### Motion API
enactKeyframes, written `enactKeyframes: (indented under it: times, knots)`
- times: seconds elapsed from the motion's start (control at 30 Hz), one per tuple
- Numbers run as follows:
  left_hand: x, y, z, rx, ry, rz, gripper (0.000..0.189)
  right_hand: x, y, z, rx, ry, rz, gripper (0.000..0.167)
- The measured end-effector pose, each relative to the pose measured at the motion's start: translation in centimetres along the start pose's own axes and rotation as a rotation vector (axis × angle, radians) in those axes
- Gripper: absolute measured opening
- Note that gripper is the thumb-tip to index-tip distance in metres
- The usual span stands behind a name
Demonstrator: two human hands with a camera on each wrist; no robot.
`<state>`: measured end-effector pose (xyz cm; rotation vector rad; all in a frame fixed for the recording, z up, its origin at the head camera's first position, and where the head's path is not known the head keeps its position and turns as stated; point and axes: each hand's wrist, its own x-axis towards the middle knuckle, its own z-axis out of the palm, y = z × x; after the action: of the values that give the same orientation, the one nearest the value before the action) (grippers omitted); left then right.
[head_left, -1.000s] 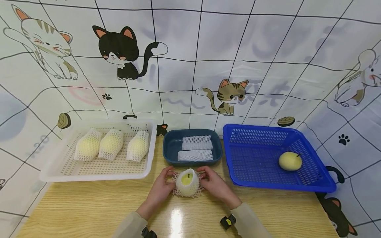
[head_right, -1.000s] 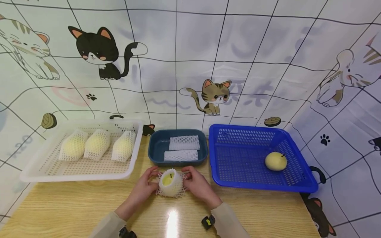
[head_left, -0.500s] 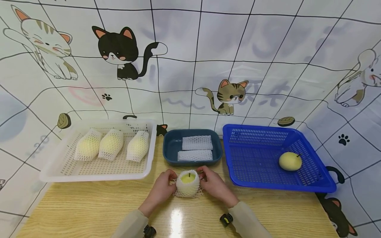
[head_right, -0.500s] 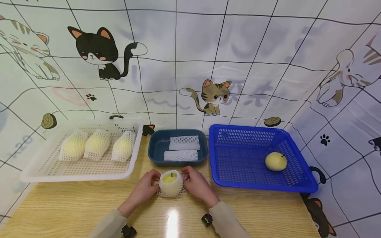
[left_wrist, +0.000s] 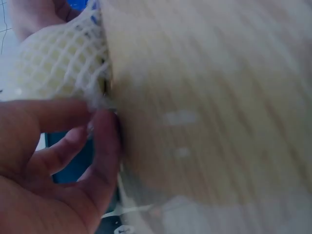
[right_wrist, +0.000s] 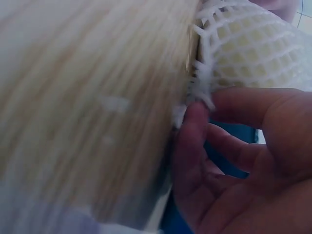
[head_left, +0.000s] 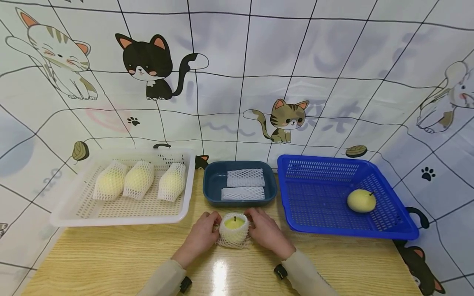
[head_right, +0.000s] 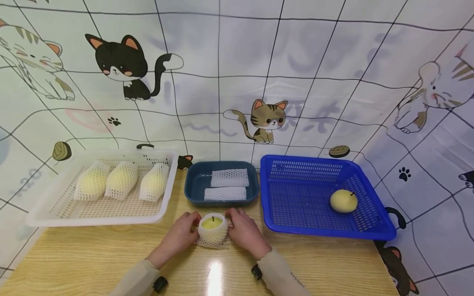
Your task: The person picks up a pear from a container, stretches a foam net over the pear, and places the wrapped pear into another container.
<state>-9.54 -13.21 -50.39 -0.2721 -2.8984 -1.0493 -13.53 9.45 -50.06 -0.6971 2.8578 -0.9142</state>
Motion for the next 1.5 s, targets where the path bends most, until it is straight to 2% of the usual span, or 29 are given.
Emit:
enactKeyframes:
  times: [0.13,0.2,0.27,0.37,0.47,0.57,0.67,0.77,0.87,1.07,1.3,1.5]
  knots:
    - [-0.5,0.1,-0.7,0.024,-0.051,-0.044,0.019,-0.6,-0.2,-0.7,-0.020,0.017,0.028,0.031]
    - [-0.7,0.2,-1.2,0.009,-0.065,-0.053,0.026,-0.9,-0.1,-1.1,-0.007,0.026,0.031,0.032]
    - [-0.8,0.2,-1.6,-0.033,-0.076,-0.035,0.036,-1.2,0.1,-1.4,0.039,0.022,0.017,0.036]
    - [-0.9,0.0,-2.0,-0.114,-0.103,0.028,0.053,-1.5,0.4,-1.8,0.148,-0.031,-0.022,0.046]
    - [-0.7,-0.2,-2.0,-0.219,-0.146,0.086,0.068,-1.6,0.7,-2.0,0.275,-0.120,-0.069,0.057]
    - [-0.4,-0.4,-1.9,-0.321,-0.190,0.102,0.081,-1.4,0.8,-2.0,0.359,-0.192,-0.108,0.065]
    - [0.0,-0.4,-1.6,-0.377,-0.232,0.098,0.088,-1.2,0.8,-1.8,0.383,-0.227,-0.105,0.073]
    - [0.4,-0.4,-1.2,-0.377,-0.257,0.095,0.089,-1.1,0.9,-1.6,0.377,-0.239,-0.096,0.075]
    - [0.6,-0.5,-1.1,-0.338,-0.256,0.101,0.088,-1.0,1.0,-1.3,0.359,-0.247,-0.107,0.076]
    - [0.7,-0.5,-1.0,-0.290,-0.250,0.158,0.082,-0.8,0.9,-0.7,0.294,-0.250,-0.124,0.080]
    - [0.8,-0.3,-0.6,-0.298,-0.284,0.136,0.085,-0.6,0.4,-0.3,0.173,-0.242,-0.136,0.087]
    - [0.9,-0.4,-0.1,-0.285,-0.286,0.157,0.083,-0.6,0.1,0.1,0.124,-0.219,-0.171,0.084]
